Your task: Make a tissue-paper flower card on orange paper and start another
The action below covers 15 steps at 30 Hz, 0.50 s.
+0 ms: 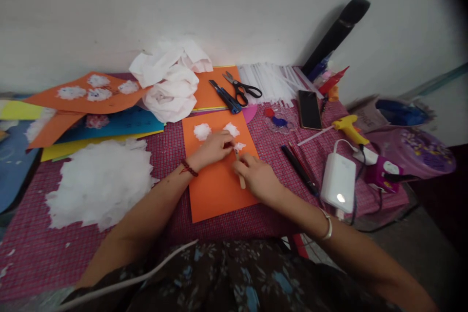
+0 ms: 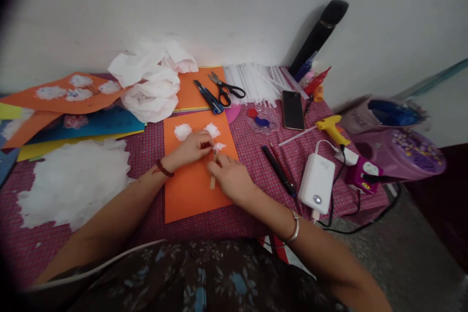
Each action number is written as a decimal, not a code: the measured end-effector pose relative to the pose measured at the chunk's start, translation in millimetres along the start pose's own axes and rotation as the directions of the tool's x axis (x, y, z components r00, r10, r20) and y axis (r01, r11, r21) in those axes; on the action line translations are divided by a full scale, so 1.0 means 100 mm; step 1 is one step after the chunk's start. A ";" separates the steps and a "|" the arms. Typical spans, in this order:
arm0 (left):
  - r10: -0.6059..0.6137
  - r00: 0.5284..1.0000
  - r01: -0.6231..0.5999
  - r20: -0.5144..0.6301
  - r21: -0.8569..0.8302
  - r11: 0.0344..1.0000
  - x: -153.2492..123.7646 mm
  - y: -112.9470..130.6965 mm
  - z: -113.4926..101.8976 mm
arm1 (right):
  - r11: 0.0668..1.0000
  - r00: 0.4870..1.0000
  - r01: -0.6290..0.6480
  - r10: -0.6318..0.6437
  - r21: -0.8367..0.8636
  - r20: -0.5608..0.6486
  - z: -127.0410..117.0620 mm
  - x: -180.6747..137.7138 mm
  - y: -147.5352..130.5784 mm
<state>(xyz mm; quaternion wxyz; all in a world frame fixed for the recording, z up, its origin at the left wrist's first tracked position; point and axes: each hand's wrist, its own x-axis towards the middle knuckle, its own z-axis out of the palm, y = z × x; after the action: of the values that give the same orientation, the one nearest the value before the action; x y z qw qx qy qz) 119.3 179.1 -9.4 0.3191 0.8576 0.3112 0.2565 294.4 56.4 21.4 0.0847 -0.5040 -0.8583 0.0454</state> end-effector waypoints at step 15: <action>-0.086 0.989 0.093 -0.120 0.053 0.994 -0.04 -0.02 0.06 | 0.422 0.854 -0.110 0.504 0.900 -0.131 0.03 -0.05 0.39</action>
<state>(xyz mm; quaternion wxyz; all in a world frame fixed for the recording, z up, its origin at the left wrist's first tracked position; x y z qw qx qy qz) 119.8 175.8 -15.8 0.2860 0.8353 0.3750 0.2827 330.1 71.0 11.2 0.4824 -0.5402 -0.5704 0.3875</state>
